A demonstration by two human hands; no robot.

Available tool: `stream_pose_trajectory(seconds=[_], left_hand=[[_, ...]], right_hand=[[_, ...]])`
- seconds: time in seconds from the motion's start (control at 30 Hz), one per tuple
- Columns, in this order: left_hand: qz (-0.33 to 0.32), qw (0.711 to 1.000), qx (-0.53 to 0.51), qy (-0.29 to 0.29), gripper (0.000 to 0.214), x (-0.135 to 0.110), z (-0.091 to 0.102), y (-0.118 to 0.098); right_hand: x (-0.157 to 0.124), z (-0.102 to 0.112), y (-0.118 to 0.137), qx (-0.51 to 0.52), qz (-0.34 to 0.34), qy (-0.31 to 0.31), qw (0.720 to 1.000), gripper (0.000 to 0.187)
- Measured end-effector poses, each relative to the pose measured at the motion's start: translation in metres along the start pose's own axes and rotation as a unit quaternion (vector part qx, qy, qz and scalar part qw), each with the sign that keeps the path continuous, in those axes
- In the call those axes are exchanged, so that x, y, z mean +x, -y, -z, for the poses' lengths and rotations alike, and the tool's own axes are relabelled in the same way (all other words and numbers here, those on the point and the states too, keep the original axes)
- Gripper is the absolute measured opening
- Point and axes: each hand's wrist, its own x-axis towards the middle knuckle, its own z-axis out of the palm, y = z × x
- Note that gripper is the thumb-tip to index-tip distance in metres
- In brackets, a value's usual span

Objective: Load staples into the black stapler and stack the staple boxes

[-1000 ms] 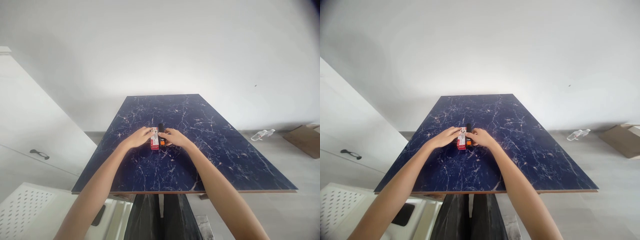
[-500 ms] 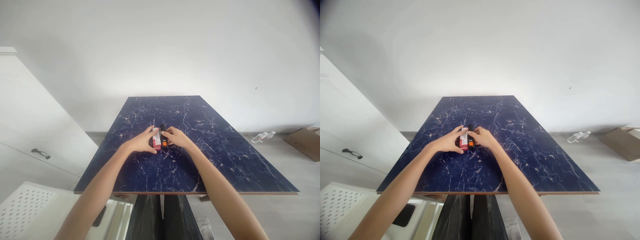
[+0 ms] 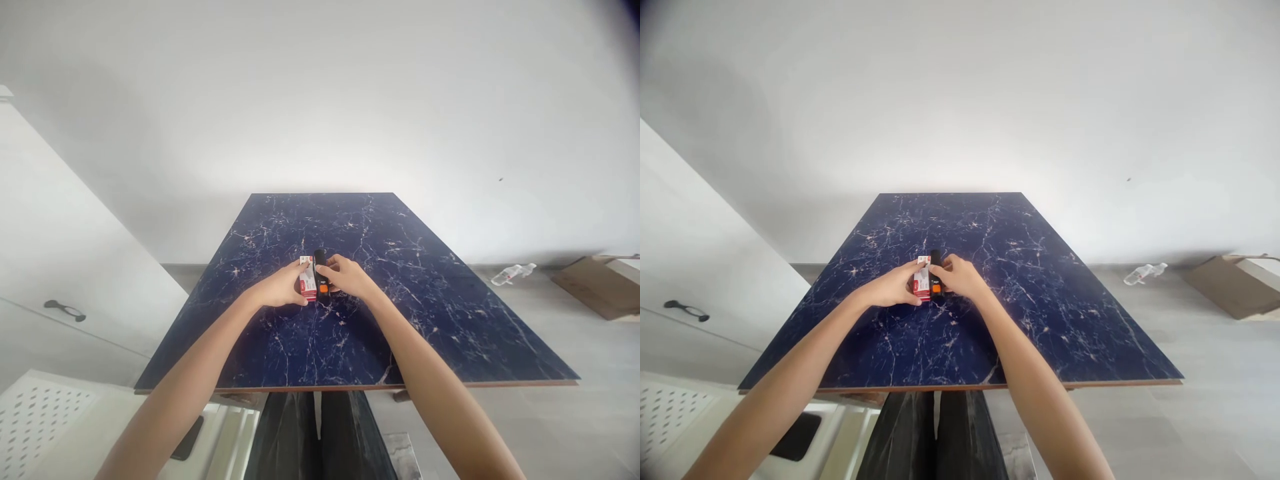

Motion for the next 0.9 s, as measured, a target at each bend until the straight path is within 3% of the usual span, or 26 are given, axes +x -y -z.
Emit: stream_pose_trajectory(seconds=[0.17, 0.43, 0.67, 0.77, 0.9], left_hand=[[-0.006, 1.000, 0.013, -0.018, 0.085, -0.001, -0.001, -0.010], [-0.012, 0.999, 0.008, -0.052, 0.101, 0.010, -0.018, -0.027], [0.047, 0.997, -0.042, -0.049, 0.098, 0.020, -0.028, -0.036], [0.052, 0.996, -0.056, -0.043, 0.090, 0.022, -0.028, -0.034], [0.048, 0.996, -0.055, -0.044, 0.084, 0.039, -0.035, -0.038]], right_hand=[[-0.006, -0.001, 0.006, -0.121, 0.020, -0.068, 0.990, 0.046], [-0.012, 0.004, 0.014, -0.195, -0.004, -0.082, 0.977, 0.039], [-0.016, 0.020, 0.002, -0.169, -0.015, -0.096, 0.981, 0.038], [-0.016, 0.021, -0.002, -0.143, -0.006, -0.088, 0.986, 0.040], [-0.015, 0.031, -0.006, -0.182, -0.011, -0.115, 0.976, 0.034]])
